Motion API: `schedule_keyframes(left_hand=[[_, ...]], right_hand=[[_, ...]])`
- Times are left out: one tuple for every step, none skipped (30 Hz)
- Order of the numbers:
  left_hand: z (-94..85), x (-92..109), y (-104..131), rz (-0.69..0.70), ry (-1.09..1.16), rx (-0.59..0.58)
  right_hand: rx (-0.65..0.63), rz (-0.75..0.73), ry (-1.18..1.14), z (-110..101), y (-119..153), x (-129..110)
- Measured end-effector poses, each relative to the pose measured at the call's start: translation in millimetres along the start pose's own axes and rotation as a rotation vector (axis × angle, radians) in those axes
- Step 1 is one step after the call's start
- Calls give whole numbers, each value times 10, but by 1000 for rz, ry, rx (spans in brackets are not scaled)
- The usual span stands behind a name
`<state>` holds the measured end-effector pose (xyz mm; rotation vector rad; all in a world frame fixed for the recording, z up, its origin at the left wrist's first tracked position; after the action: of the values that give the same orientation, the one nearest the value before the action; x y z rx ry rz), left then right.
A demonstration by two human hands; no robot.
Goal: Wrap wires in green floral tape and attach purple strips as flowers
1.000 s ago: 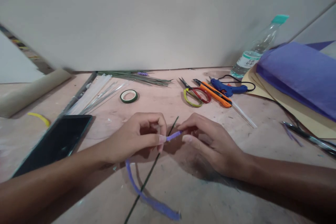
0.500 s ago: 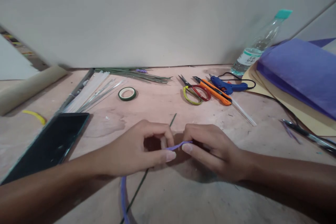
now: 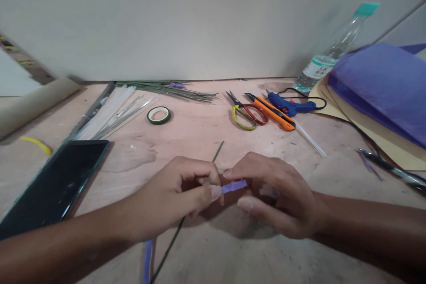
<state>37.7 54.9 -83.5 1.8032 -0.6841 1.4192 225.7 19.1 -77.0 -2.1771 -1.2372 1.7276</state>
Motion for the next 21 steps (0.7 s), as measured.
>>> schedule_keyframes(left_hand=[[-3, 10, -4, 15, -49, -2], [-6, 21, -6, 30, -107, -4], [-8, 32, -6, 42, -165, -5], [-11, 43, -3, 53, -213, -1], [-16, 54, 1, 63, -249, 7], [-23, 66, 6, 72, -274, 23], [-31, 79, 10, 86, -292, 41], [-39, 93, 15, 103, -308, 64], [-47, 106, 19, 124, -322, 89], [-52, 115, 23, 141, -334, 110], [-54, 121, 26, 157, -345, 128], [-53, 125, 30, 174, -354, 141], [-49, 127, 33, 191, -359, 152], [-43, 126, 37, 207, -358, 160], [-34, 123, 41, 220, -349, 164], [-23, 116, 44, 228, -333, 164], [-10, 106, 45, 226, -313, 162], [4, 91, 46, 214, -293, 157], [16, 76, 47, 200, -277, 154], [29, 62, 48, 186, -266, 151], [41, 49, 50, 176, -257, 146]], right_hand=[[-7, -29, -17, 4, 0, -8], [-15, -48, -29, 9, 0, -13], [-18, -54, -29, 11, 1, -15], [-17, -47, -13, 11, 4, -14], [-10, -34, 17, 9, 8, -12], [0, -14, 52, 6, 15, -9], [10, 11, 88, 4, 23, -5], [18, 33, 117, 2, 32, -1], [29, 48, 138, 0, 40, 0], [40, 51, 147, 0, 46, -3], [51, 50, 152, 0, 49, -8], [61, 47, 157, 1, 50, -15], [72, 43, 166, 3, 48, -25], [83, 41, 176, 4, 44, -35], [97, 43, 185, 4, 39, -46], [110, 47, 190, 5, 33, -57], [126, 51, 193, 4, 28, -68], [142, 54, 194, 2, 23, -79], [153, 59, 195, 2, 21, -86], [156, 56, 197, 4, 20, -92], [152, 43, 199, 8, 20, -99]])
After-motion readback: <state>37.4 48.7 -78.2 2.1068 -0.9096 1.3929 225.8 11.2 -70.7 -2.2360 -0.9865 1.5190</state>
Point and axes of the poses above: each hand's wrist, its own y-axis away from the middle knuckle, its own z-axis out of the palm, x = y × z, the point moved 4 cm from there along -y, towards the middle knuckle, and after that the axes turned 8 degrees about -y, right-handed, at the moved point
